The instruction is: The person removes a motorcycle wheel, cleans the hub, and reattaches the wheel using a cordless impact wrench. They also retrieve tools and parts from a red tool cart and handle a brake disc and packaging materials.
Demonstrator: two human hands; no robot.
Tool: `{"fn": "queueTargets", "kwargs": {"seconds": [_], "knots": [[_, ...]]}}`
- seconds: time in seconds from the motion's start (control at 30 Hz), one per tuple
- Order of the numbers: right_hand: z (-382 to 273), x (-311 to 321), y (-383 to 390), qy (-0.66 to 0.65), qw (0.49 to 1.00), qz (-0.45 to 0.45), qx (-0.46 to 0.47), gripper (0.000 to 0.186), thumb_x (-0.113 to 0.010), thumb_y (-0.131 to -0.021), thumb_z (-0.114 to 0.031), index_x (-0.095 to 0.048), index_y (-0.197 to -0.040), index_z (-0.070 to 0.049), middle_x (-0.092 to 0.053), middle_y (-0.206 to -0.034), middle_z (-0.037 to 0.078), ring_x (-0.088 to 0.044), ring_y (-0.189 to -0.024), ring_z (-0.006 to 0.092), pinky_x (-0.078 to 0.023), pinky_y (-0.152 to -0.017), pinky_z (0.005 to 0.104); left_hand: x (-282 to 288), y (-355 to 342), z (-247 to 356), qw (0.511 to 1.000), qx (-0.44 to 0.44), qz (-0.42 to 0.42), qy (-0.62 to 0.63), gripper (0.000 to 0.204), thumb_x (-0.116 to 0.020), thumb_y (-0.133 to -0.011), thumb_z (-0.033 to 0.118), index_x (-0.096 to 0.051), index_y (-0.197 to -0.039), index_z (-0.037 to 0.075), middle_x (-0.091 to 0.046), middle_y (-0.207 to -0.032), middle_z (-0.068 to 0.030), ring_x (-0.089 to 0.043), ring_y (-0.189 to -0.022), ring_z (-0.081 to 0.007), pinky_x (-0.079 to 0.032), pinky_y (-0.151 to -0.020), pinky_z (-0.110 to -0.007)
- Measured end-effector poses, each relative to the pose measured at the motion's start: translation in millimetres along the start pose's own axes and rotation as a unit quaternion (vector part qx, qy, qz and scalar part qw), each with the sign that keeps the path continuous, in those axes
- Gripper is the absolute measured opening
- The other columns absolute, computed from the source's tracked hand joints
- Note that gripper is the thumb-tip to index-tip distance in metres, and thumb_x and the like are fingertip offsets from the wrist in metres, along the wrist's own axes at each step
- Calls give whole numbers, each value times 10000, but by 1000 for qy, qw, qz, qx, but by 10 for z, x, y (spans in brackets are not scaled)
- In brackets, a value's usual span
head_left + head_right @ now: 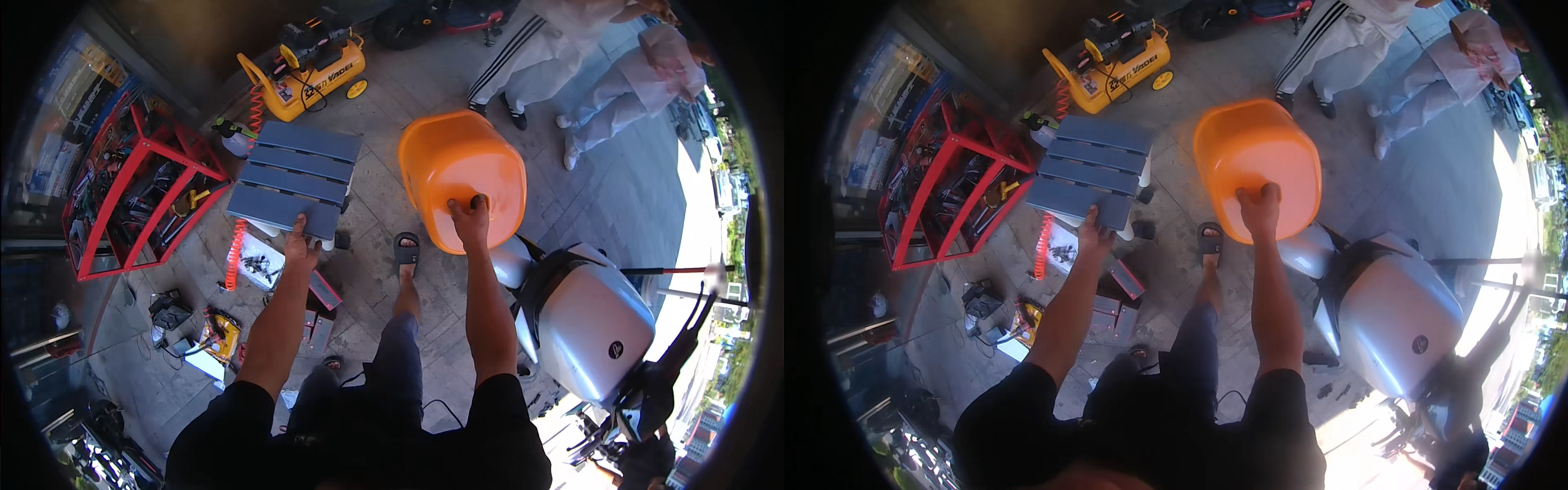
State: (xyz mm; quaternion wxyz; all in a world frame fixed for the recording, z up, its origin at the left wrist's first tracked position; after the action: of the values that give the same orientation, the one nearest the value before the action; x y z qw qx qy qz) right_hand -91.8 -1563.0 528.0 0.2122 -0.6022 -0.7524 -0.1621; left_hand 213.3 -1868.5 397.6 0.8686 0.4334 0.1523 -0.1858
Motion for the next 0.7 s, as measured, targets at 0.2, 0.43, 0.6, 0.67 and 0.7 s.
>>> {"fn": "queueTargets", "kwargs": {"seconds": [0.2, 0.43, 0.6, 0.67, 0.7], "knots": [[2443, -597, -2511, -1, 999, 6, -50, 317, -695, -797, -70, -522, -1057, -17, -566, -963, 45, -549, -805, 138, -450, -627, 265, -1195, -2238, -1298, 994, 65, 64, 61, 601, -825, -634, 335, -529, -1147, 238, -475, -1234, 52, -380, -1176, -201, -257, -944, -484], [4436, -583, -3911, 104, 958, -85, -253, 316, -697, -827, -298, -414, -746, -184, -342, -497, -62, -277, -337, 51, -224, -313, 228, -2535, -3738, -2273, 995, 66, 19, 74, 635, -765, -716, 180, -427, -1253, 192, -464, -1273, -2, -363, -1237, -212, -278, -1033, -455], [5098, -619, -3917, 78, 929, -97, -347, 296, -656, -847, -376, -536, -996, -151, -435, -646, -21, -406, -512, 39, -349, -452, 225, -2892, -3907, -2427, 995, 65, -28, 68, 824, -772, -757, 292, -298, -1398, 83, -384, -1388, -151, -342, -1307, -303, -324, -1049, -479], [5091, -607, -3791, 54, 940, -55, -332, 448, -648, -855, -362, -548, -1211, -110, -575, -820, 32, -552, -691, 67, -463, -601, 240, -2652, -3685, -2372, 993, 69, 20, -93, 887, -765, -760, 312, -238, -1436, 82, -353, -1421, -183, -359, -1304, -316, -354, -1036, -451], [4913, -681, -3723, 40, 963, -69, -258, 496, -646, -861, -328, -497, -1273, -95, -530, -1006, 71, -520, -867, 131, -437, -735, 278, -2454, -3482, -2369, 978, 105, 53, -171, 919, -761, -762, 321, -208, -1455, 81, -338, -1437, -199, -368, -1302, -323, -368, -1030, -437]]}}
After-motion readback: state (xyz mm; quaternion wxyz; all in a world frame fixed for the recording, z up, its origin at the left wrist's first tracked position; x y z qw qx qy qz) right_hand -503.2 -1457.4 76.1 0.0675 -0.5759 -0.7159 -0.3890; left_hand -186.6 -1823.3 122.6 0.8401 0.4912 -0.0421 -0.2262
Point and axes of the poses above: each hand's wrist, its own y-axis away from the middle knuckle, its own x-axis out of the back of the hand, z = x × y, the point moved 9 cm from there along -y, towards the middle knuckle
